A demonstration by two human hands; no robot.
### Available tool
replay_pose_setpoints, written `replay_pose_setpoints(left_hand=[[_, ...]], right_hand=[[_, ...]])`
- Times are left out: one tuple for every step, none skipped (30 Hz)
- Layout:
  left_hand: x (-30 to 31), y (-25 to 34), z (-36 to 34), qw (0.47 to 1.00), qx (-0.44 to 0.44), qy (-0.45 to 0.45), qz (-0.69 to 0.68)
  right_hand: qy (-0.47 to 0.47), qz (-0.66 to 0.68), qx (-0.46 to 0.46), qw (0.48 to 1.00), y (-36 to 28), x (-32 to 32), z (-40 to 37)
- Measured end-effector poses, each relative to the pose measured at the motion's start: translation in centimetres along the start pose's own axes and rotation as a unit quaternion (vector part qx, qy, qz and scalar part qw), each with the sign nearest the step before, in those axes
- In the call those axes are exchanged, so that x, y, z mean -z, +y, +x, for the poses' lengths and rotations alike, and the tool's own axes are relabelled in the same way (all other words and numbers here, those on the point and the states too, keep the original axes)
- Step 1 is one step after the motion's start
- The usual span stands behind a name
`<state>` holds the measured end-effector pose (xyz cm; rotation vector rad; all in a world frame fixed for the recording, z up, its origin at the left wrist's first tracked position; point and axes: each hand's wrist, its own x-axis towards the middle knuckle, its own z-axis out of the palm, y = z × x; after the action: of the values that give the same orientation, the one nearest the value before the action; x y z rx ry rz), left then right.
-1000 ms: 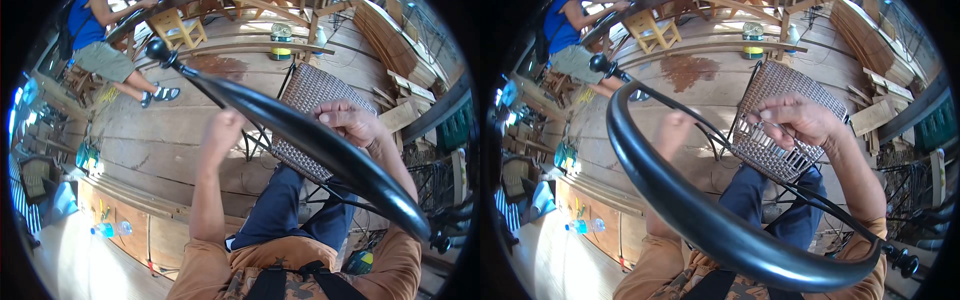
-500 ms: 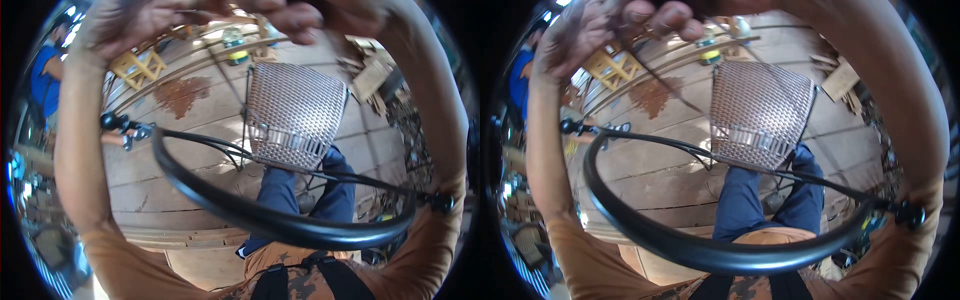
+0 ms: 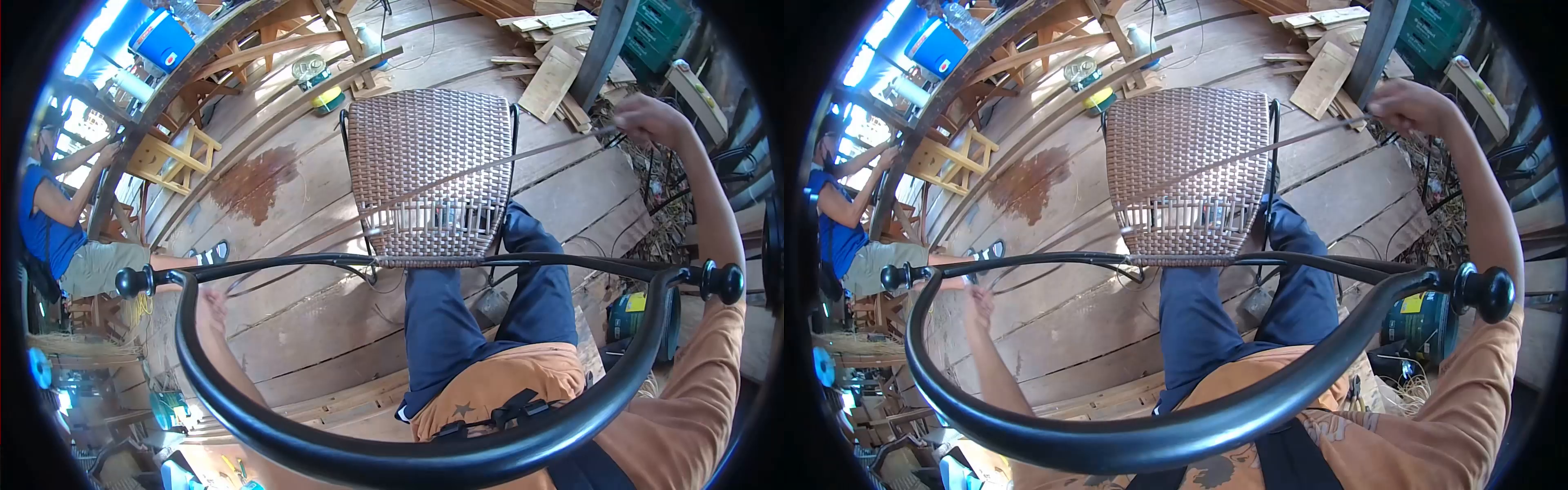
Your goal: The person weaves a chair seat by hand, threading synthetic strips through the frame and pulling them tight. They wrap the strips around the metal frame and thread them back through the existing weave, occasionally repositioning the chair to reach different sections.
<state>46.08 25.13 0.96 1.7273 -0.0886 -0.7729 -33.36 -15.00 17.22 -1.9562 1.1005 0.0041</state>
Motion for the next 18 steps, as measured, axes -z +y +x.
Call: replay_pose_setpoints(left_hand=[[-1.7,-1.7,-2.5,0.983,-0.058,0.047,0.165],[-2.5,-2.9,-4.6,0.934,-0.117,0.093,0.323],[-3.8,-3.3,-8.1,0.910,-0.132,0.020,0.392],[-5.4,-2.8,-12.8,0.876,-0.145,-0.052,0.457],[-8.3,-1.8,-18.2,0.886,-0.069,-0.147,0.434],[-10.3,-1.7,-21.8,0.877,-0.049,-0.281,0.386],[-12.7,-2.2,-24.3,0.866,-0.048,-0.406,0.289],[-16.2,-1.8,-27.2,0.830,-0.109,-0.480,0.264],[-19.9,-0.4,-30.1,0.826,-0.134,-0.455,0.305],[-23.4,0.0,-31.2,0.833,-0.229,-0.409,0.293],[-26.5,0.6,-31.6,0.830,-0.323,-0.360,0.279],[-29.5,1.4,-31.4,0.845,-0.335,-0.343,0.238],[-32.4,2.4,-31.0,0.856,-0.348,-0.328,0.198],[-35.0,3.2,-30.2,0.838,-0.381,-0.329,0.209],[-37.5,3.7,-29.5,0.819,-0.413,-0.331,0.220],[-39.2,4.3,-28.7,0.806,-0.376,-0.382,0.251],[-40.3,4.8,-27.7,0.789,-0.337,-0.430,0.282],[-41.3,4.9,-27.0,0.750,-0.438,-0.357,0.345]], right_hand=[[0.034,-0.058,0.016,0.998,-1.7,-1.4,1.2],[0.070,-0.116,0.034,0.990,-4.4,-3.3,3.1],[0.075,-0.102,0.055,0.990,-7.3,-5.2,4.5],[0.079,-0.087,0.075,0.990,-10.1,-7.2,5.8],[0.061,-0.069,0.090,0.992,-12.4,-8.9,6.9],[0.009,-0.049,0.127,0.991,-13.7,-10.2,8.3],[-0.023,-0.069,0.178,0.981,-15.5,-11.7,8.9],[-0.050,-0.057,0.196,0.978,-16.7,-13.2,9.5],[-0.111,-0.015,0.229,0.967,-17.6,-14.1,9.8],[-0.136,0.017,0.229,0.964,-18.3,-15.2,9.9],[-0.156,0.002,0.235,0.960,-18.6,-15.8,10.4],[-0.154,0.002,0.245,0.957,-18.6,-16.2,10.7],[-0.148,0.003,0.255,0.956,-18.4,-16.0,10.6],[-0.101,0.004,0.253,0.962,-17.8,-15.3,9.7],[-0.054,0.007,0.250,0.967,-17.2,-14.6,8.7],[-0.007,0.011,0.244,0.970,-16.4,-14.1,7.8],[0.017,0.028,0.242,0.970,-14.7,-13.1,7.2],[0.035,0.031,0.213,0.976,-12.5,-11.9,6.4]])
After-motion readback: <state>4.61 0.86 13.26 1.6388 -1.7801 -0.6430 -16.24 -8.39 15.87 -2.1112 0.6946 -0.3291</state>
